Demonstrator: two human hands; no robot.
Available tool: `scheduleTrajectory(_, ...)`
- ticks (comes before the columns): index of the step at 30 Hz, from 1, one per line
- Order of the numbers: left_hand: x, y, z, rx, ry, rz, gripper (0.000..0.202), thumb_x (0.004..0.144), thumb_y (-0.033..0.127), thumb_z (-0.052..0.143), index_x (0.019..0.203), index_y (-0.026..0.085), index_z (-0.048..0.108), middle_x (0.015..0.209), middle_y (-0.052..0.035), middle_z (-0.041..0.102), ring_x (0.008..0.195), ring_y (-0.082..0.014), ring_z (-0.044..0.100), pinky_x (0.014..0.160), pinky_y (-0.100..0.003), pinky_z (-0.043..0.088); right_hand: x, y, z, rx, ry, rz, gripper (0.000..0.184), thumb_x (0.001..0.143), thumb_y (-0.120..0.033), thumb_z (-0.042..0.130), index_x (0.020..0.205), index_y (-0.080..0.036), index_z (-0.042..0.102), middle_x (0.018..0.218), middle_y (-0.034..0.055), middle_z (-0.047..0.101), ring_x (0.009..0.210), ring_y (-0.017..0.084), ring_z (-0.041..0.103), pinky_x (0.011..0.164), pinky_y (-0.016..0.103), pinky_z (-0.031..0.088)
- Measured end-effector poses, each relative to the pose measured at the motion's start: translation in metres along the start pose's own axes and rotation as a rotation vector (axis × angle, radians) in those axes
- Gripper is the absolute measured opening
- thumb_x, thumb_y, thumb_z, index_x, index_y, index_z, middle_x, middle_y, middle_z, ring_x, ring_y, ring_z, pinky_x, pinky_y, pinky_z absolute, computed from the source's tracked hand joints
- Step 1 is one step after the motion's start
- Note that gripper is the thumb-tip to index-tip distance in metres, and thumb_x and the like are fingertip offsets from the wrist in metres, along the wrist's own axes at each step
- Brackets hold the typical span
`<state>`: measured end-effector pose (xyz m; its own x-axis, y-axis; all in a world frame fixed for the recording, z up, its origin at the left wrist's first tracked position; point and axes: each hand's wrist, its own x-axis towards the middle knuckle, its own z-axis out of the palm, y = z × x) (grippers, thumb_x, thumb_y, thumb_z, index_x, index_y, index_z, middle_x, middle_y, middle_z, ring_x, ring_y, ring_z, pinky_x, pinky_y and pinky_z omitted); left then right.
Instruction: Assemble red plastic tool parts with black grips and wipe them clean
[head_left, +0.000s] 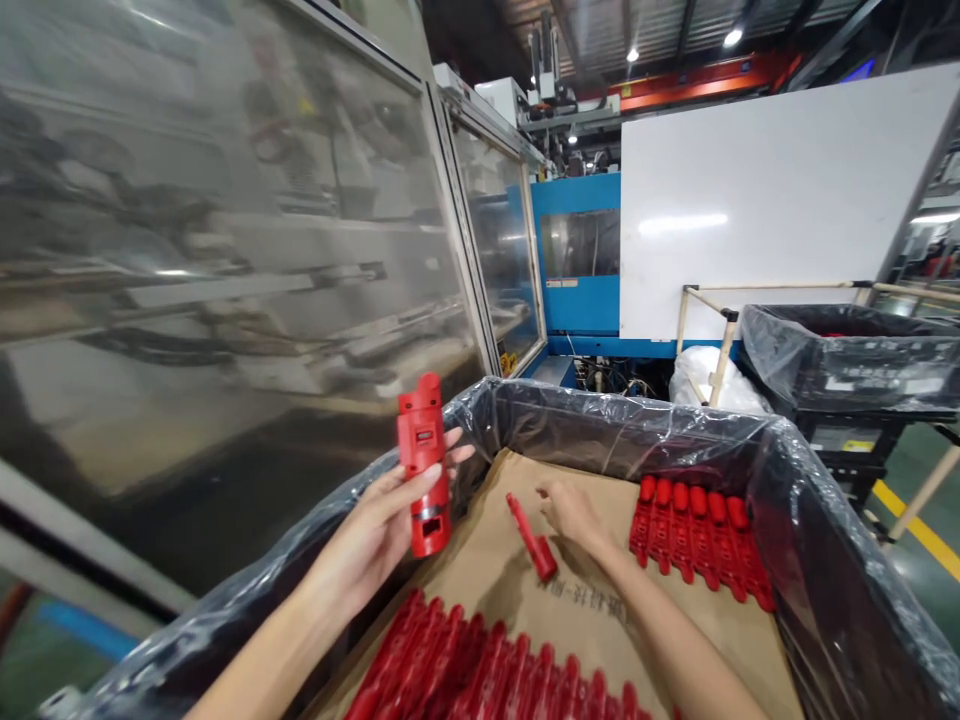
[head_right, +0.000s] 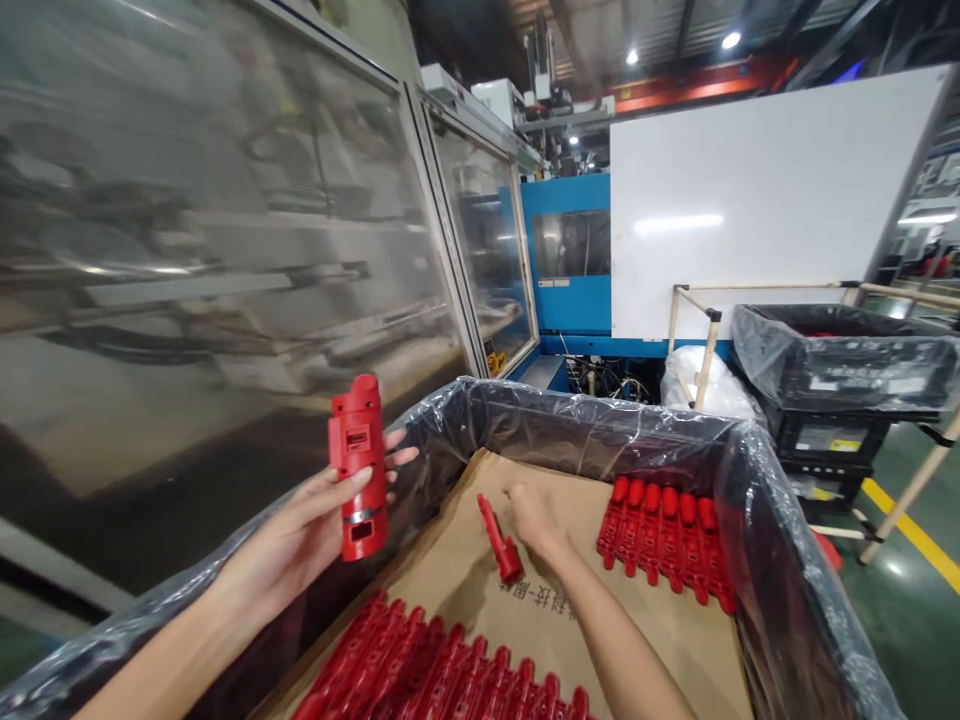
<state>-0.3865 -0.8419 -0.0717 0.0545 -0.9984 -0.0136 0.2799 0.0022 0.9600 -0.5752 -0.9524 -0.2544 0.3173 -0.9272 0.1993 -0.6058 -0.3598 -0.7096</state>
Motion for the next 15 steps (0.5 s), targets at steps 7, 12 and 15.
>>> scheduleTrajectory(7,0.002,-0.004,-0.004,-0.053,-0.046,-0.037,0.051,0.064,0.018,0.083,0.113,0.021,0.07,0.097,-0.0044,0.076,0.074,-0.0145,0.066,0.069,-0.021,0.058,-0.074,0.079,-0.032,-0.47,-0.157,0.275,0.017,0.089,-0.025,0.066,0.103,-0.015,0.065,0.123,0.0078,0.06,0.119,0.026,0.053,0.101,0.052,0.044)
scheduleTrajectory(12,0.001,-0.003,-0.002,-0.091,-0.065,-0.053,0.062,0.054,0.024,0.09,0.112,0.019,0.071,0.087,-0.0029,0.071,0.068,-0.0121,0.062,0.067,-0.019,0.056,-0.083,0.087,-0.034,-0.332,-0.053,0.136,0.007,0.085,-0.014,0.063,0.092,-0.015,0.066,0.116,0.0065,0.063,0.123,0.028,0.048,0.107,0.056,0.033)
scheduleTrajectory(15,-0.001,-0.003,-0.001,-0.067,-0.066,-0.061,0.07,0.047,0.029,0.094,0.112,0.02,0.071,0.077,0.0015,0.065,0.065,-0.0103,0.058,0.066,-0.019,0.054,-0.07,0.076,-0.045,-0.088,0.082,0.035,0.026,0.082,-0.013,0.057,0.107,-0.018,0.063,0.123,0.01,0.062,0.124,0.028,0.049,0.109,0.053,0.031)
